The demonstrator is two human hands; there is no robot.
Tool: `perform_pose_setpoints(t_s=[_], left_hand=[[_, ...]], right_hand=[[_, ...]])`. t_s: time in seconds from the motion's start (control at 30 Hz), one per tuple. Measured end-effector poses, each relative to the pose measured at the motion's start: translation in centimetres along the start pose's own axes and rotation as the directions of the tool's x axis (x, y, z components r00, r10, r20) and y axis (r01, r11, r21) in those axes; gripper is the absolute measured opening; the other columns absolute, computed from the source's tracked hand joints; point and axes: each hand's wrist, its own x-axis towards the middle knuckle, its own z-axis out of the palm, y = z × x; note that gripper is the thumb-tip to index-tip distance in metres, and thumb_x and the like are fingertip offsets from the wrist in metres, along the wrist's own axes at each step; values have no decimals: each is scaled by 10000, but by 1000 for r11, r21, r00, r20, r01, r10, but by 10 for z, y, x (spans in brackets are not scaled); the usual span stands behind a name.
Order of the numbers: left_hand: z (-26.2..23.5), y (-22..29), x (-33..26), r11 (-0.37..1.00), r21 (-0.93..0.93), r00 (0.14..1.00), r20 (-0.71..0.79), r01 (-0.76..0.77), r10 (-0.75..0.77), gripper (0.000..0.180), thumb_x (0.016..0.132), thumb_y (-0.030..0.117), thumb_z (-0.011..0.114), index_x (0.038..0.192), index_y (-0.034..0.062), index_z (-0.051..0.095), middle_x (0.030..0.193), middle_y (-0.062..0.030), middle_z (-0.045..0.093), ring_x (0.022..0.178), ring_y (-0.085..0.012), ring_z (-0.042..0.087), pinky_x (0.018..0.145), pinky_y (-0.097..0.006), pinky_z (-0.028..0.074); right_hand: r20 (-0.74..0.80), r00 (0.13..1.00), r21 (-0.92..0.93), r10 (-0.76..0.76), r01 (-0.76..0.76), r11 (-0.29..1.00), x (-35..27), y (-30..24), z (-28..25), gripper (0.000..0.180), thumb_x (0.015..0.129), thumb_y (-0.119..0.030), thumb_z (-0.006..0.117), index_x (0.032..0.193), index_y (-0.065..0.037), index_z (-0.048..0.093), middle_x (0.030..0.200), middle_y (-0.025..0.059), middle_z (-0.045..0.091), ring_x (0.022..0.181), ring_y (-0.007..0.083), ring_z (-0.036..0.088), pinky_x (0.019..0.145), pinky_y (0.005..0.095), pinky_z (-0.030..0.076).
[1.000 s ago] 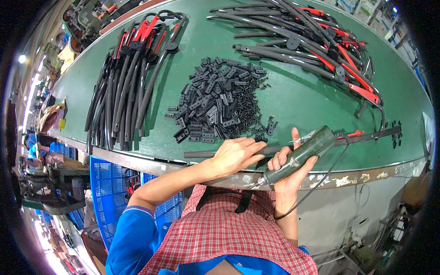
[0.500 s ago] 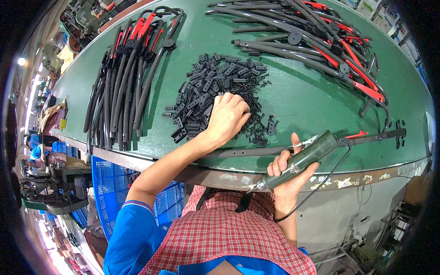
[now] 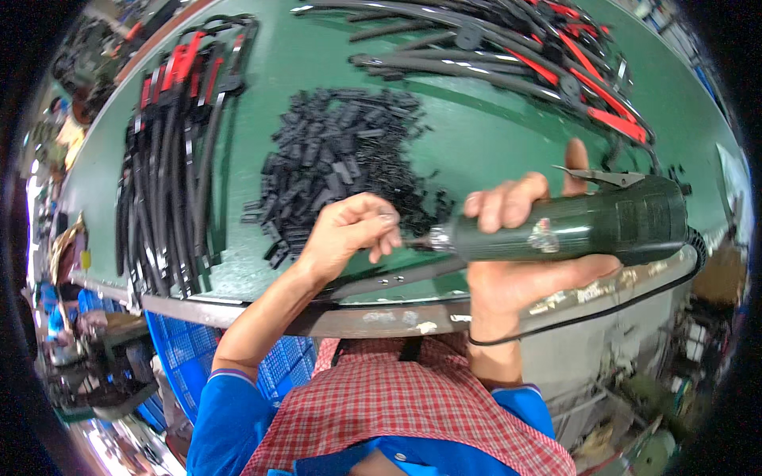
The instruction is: The person uses a handheld power tool to attach small black plastic clips to curved metal rods on a green workbench. They repeatedly pick up a rod, align a clip, and drive it into place, then set the assembled rod aside and repeat the process.
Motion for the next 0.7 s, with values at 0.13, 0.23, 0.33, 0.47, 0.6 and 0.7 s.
perform_pose_setpoints(t_s=[0.13, 0.23, 0.33, 0.47, 0.6, 0.7], left_hand=[[0, 1, -7, 974, -175, 988, 80, 143, -131, 203, 890, 77, 608, 1066, -17, 641, 924, -142, 676, 780, -170, 642, 616, -287, 561], [2, 2, -5, 954, -244, 981, 125, 176, -149, 175, 880, 45, 605, 1036, -22, 650, 931, -144, 677, 791, -174, 641, 626, -296, 573], [1, 2, -3, 938, -262, 972, 128, 227, -199, 167, 873, 27, 606, 1023, -29, 651, 893, -160, 678, 744, -192, 654, 600, -305, 578], [9, -1, -8, 909, -277, 935, 256, 312, -243, 194, 887, 47, 600, 1063, -29, 625, 859, -181, 673, 708, -206, 668, 579, -308, 576], [8, -9, -7, 874, -373, 942, 238, 313, -236, 201, 886, 47, 602, 1077, -14, 607, 875, -167, 662, 726, -192, 656, 567, -293, 570], [6, -8, -4, 869, -404, 955, 200, 285, -220, 175, 884, 47, 604, 1048, -11, 613, 896, -152, 651, 732, -177, 634, 553, -278, 561]], right_hand=[[217, 974, 79, -58, 42, 996, -2, 2, -6, 1025, 718, -765, 548, 1437, -78, 300, 729, 68, 485, 587, 204, 483, 598, 375, 423], [248, 968, 46, -46, 36, 998, -3, 1, -8, 1069, 689, -804, 528, 1449, -93, 281, 748, 98, 541, 591, 232, 524, 601, 399, 448], [291, 956, 45, -34, 22, 999, -1, 3, -7, 967, 748, -731, 557, 1418, -70, 333, 735, 63, 492, 602, 198, 494, 604, 361, 419], [234, 971, 114, -42, 16, 993, -3, 10, -8, 909, 783, -691, 568, 1400, -57, 361, 726, 38, 460, 605, 170, 470, 600, 334, 399], [183, 980, 103, -80, 62, 993, -6, 5, -12, 894, 784, -681, 577, 1388, -56, 369, 721, 26, 449, 597, 149, 448, 590, 322, 386], [140, 986, 177, -94, 69, 982, -5, -8, -16, 981, 752, -774, 498, 1440, -103, 304, 742, 75, 501, 600, 211, 507, 600, 381, 436]])
